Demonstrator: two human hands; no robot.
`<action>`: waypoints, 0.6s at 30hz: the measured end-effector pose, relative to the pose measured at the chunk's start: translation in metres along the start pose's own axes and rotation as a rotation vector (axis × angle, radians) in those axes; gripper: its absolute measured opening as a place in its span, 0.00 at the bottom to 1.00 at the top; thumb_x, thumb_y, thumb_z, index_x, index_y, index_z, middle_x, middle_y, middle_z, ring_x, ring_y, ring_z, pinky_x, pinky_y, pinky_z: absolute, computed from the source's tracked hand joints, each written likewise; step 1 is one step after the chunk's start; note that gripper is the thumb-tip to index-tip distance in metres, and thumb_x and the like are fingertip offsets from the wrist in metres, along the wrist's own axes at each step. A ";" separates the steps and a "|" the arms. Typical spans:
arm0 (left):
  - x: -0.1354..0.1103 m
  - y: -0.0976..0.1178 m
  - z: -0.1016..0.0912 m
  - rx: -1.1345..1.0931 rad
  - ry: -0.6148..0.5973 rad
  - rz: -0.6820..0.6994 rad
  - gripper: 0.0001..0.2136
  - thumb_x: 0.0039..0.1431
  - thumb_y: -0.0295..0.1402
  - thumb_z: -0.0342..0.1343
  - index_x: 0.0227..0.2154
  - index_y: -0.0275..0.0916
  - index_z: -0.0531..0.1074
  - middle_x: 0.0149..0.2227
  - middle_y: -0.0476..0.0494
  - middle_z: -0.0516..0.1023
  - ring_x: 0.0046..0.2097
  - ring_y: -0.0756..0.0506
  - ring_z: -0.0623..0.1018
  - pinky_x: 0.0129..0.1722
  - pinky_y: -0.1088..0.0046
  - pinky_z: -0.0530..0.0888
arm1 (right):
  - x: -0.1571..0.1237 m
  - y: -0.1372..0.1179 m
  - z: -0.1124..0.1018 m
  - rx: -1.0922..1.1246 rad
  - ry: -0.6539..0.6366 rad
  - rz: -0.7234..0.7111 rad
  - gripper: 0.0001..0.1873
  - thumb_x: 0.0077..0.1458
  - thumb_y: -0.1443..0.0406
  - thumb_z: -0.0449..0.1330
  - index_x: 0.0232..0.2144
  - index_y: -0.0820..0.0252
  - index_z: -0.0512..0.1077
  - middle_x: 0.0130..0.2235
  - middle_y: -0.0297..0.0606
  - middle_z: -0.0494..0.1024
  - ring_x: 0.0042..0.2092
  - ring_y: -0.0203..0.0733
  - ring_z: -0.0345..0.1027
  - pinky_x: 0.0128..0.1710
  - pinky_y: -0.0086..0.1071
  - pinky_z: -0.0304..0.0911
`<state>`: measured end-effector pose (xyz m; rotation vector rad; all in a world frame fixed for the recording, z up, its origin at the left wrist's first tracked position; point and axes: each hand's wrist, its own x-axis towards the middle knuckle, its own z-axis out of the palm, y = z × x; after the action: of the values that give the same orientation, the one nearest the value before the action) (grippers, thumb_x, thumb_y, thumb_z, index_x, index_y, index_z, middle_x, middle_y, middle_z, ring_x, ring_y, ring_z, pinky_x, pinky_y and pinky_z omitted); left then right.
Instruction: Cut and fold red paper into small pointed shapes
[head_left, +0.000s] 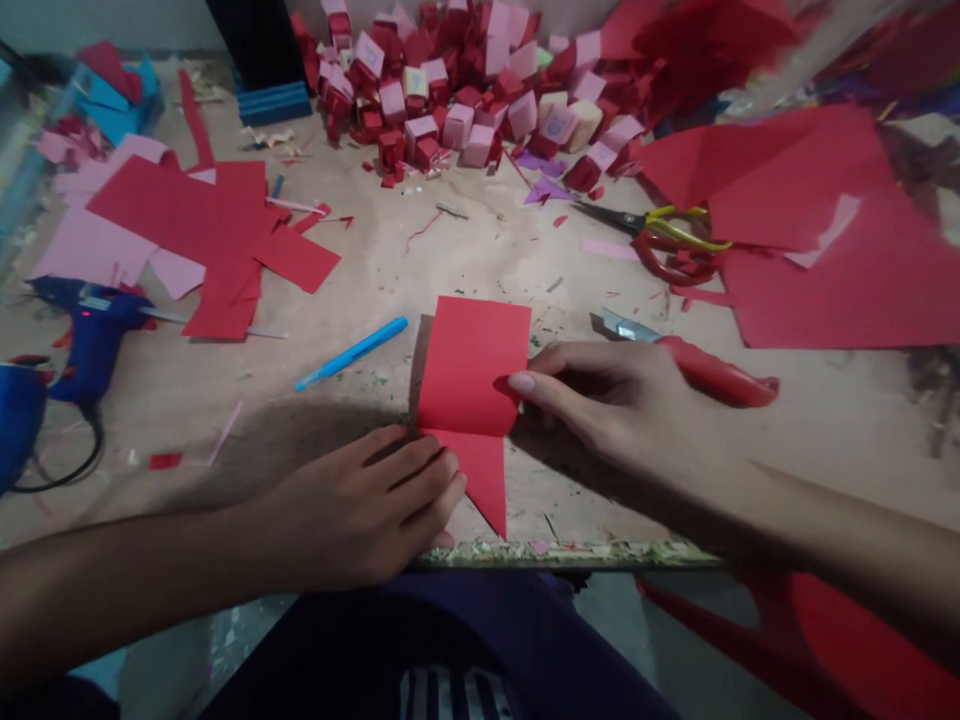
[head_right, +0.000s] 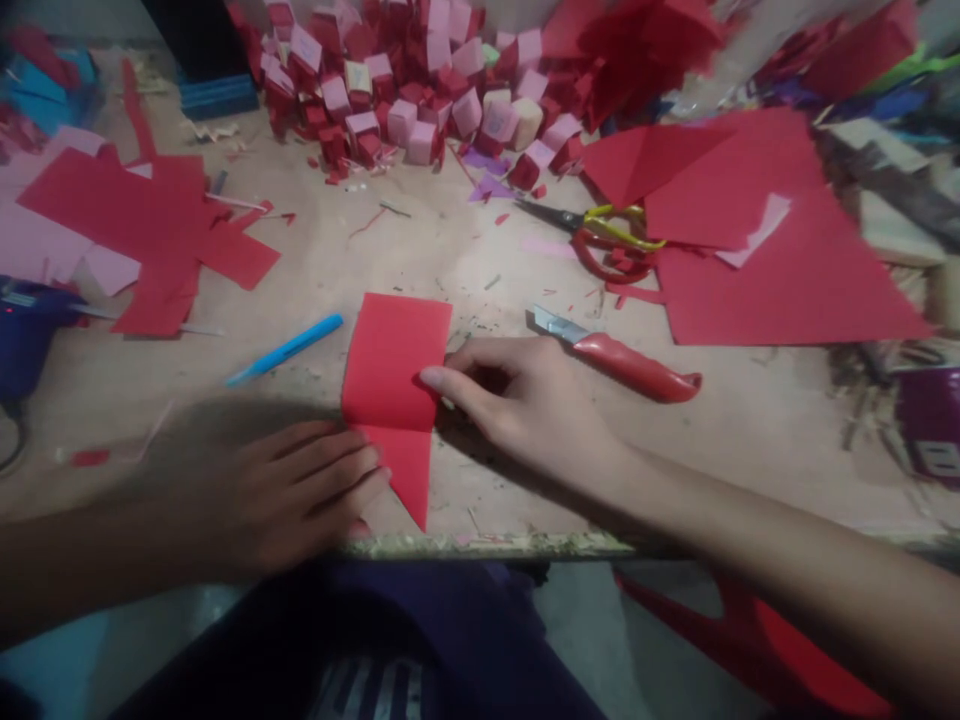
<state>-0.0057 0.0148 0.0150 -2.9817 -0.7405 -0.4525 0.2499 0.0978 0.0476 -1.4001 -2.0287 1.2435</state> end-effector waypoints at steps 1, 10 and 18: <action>-0.001 0.000 0.001 -0.010 -0.008 -0.006 0.13 0.74 0.33 0.55 0.53 0.31 0.76 0.50 0.37 0.84 0.53 0.39 0.81 0.54 0.58 0.77 | -0.002 0.002 -0.007 -0.081 0.015 -0.051 0.19 0.69 0.53 0.60 0.29 0.56 0.76 0.28 0.37 0.79 0.27 0.41 0.72 0.25 0.35 0.65; -0.011 0.007 0.008 -0.039 -0.074 -0.115 0.20 0.75 0.41 0.54 0.60 0.35 0.74 0.59 0.37 0.79 0.62 0.34 0.76 0.61 0.52 0.71 | -0.037 0.080 -0.091 -0.865 0.254 -0.192 0.22 0.67 0.45 0.57 0.52 0.51 0.78 0.51 0.52 0.80 0.48 0.62 0.75 0.42 0.48 0.65; -0.013 0.014 0.007 0.015 -0.101 -0.108 0.27 0.74 0.50 0.52 0.63 0.33 0.72 0.63 0.33 0.77 0.65 0.32 0.74 0.63 0.53 0.72 | -0.063 0.083 -0.080 -0.741 0.374 0.047 0.19 0.67 0.47 0.60 0.52 0.46 0.78 0.35 0.43 0.82 0.26 0.47 0.71 0.26 0.41 0.63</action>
<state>-0.0086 -0.0028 0.0055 -2.9800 -0.9130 -0.3016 0.3800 0.0877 0.0321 -1.8190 -2.2671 0.1718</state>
